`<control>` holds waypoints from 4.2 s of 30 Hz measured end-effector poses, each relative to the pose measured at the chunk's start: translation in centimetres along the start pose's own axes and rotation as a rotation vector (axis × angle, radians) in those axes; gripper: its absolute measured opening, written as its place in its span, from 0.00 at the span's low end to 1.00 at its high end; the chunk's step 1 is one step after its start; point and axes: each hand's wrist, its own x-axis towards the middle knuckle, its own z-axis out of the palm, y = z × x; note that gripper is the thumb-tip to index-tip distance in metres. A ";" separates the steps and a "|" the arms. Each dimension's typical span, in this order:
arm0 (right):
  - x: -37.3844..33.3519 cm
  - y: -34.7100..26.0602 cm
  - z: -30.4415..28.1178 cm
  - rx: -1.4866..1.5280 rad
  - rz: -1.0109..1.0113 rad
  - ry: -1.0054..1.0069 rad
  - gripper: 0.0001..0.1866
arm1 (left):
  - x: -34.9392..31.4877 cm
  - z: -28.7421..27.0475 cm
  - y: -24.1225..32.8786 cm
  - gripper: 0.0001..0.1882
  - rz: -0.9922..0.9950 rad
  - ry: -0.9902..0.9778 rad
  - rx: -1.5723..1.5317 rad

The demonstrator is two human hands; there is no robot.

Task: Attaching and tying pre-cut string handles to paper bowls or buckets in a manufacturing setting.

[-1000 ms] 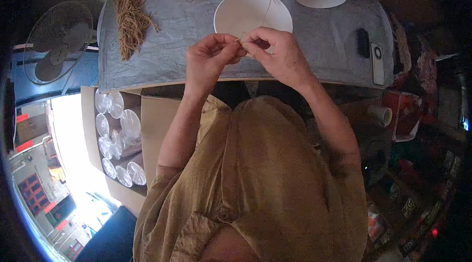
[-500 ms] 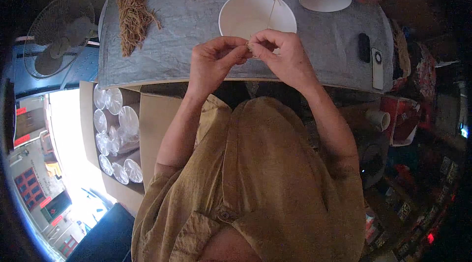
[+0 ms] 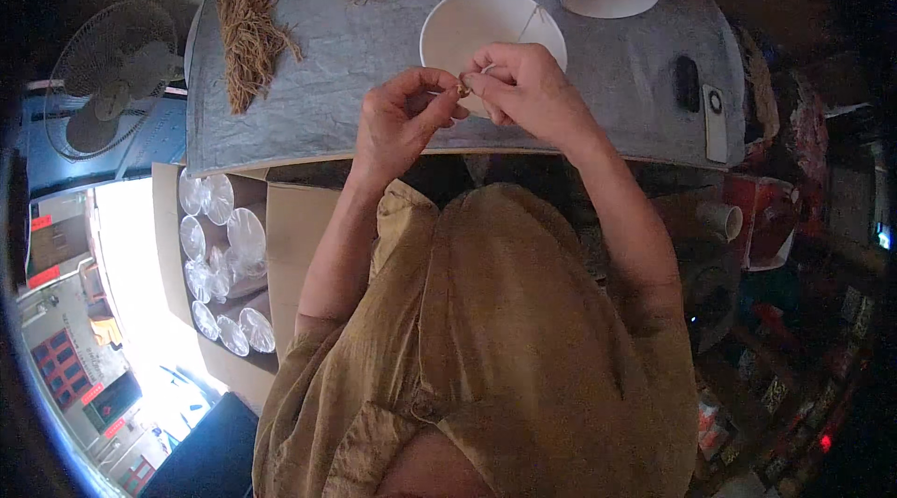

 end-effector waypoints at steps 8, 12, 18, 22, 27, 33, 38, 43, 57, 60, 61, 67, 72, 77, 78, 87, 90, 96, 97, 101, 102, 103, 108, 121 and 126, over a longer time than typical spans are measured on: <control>-0.1 0.0 0.1 0.115 0.047 -0.043 0.04 | 0.0 0.1 -0.9 0.04 -0.008 0.039 -0.048; 0.1 0.3 -0.5 0.149 0.024 -0.101 0.04 | -0.1 0.2 0.0 0.03 0.068 0.035 0.007; 0.4 0.4 -1.3 0.198 0.057 -0.221 0.03 | 0.0 -0.2 -0.4 0.03 -0.013 -0.017 -0.045; 0.2 0.8 -1.3 0.236 0.031 -0.230 0.05 | 0.1 -0.2 -0.5 0.03 -0.068 -0.025 -0.173; -0.1 0.9 -1.6 0.305 0.038 -0.187 0.08 | 0.0 -0.4 0.1 0.04 -0.129 -0.068 -0.305; 0.2 0.3 -1.3 0.280 0.038 -0.167 0.08 | 0.1 -0.4 -0.4 0.04 -0.104 -0.069 -0.294; 0.1 0.5 -1.2 0.178 0.018 -0.171 0.06 | 0.2 -0.2 -0.1 0.03 -0.116 -0.033 -0.215; 0.2 0.4 -1.2 0.162 0.032 -0.225 0.05 | 0.0 -0.2 0.1 0.02 -0.103 -0.029 -0.186; 0.1 0.9 -1.2 0.371 0.043 -0.146 0.08 | 0.2 -0.4 -0.1 0.05 -0.149 -0.073 -0.293; 0.4 0.9 -1.1 0.305 0.020 -0.204 0.08 | 0.2 -0.4 -0.3 0.06 -0.122 -0.076 -0.245; 0.3 0.8 -1.0 0.263 0.027 -0.193 0.08 | 0.2 -0.3 -0.2 0.06 -0.122 -0.074 -0.245; 0.0 0.1 -0.3 0.181 0.024 -0.116 0.06 | 0.1 -0.3 0.3 0.07 -0.146 -0.046 -0.174; 0.1 0.4 -0.2 0.169 -0.004 -0.100 0.06 | 0.0 -0.4 0.2 0.09 -0.173 -0.041 -0.259; 0.1 0.8 -0.2 0.245 0.030 -0.092 0.05 | 0.1 -0.5 0.1 0.09 -0.175 -0.052 -0.273; 0.1 0.9 -0.2 0.245 0.031 -0.092 0.05 | 0.1 -0.4 0.1 0.09 -0.196 -0.049 -0.289; 0.0 0.3 -0.3 0.188 0.053 -0.123 0.07 | 0.1 -0.5 -0.3 0.07 -0.164 -0.039 -0.264; 0.1 0.2 -0.3 0.176 0.042 -0.138 0.06 | 0.2 -0.6 -0.3 0.07 -0.163 -0.042 -0.220; 0.0 -0.1 -0.3 0.076 0.013 -0.104 0.05 | 0.0 -0.2 -0.1 0.07 -0.099 0.013 -0.099; -0.1 -0.2 -0.3 0.082 0.005 -0.108 0.05 | 0.0 -0.1 0.1 0.07 -0.099 0.012 -0.100; 0.0 0.0 -0.1 0.120 0.006 -0.103 0.04 | -0.2 0.4 0.2 0.07 -0.142 0.038 -0.122; 0.0 0.0 0.0 0.120 0.007 -0.104 0.04 | -0.2 0.4 0.1 0.07 -0.138 0.035 -0.128; -0.1 -0.1 0.1 0.110 0.009 -0.092 0.04 | -0.2 0.3 0.0 0.07 -0.138 0.036 -0.128; -0.1 0.4 0.4 0.097 0.005 -0.053 0.04 | 0.1 0.2 -0.4 0.04 -0.079 -0.015 -0.169; -0.2 0.2 0.5 0.189 0.000 -0.015 0.03 | 0.0 0.2 0.2 0.08 -0.102 -0.018 -0.184; -0.2 0.1 0.6 0.178 0.013 0.000 0.03 | 0.1 0.1 0.1 0.08 -0.136 -0.035 -0.181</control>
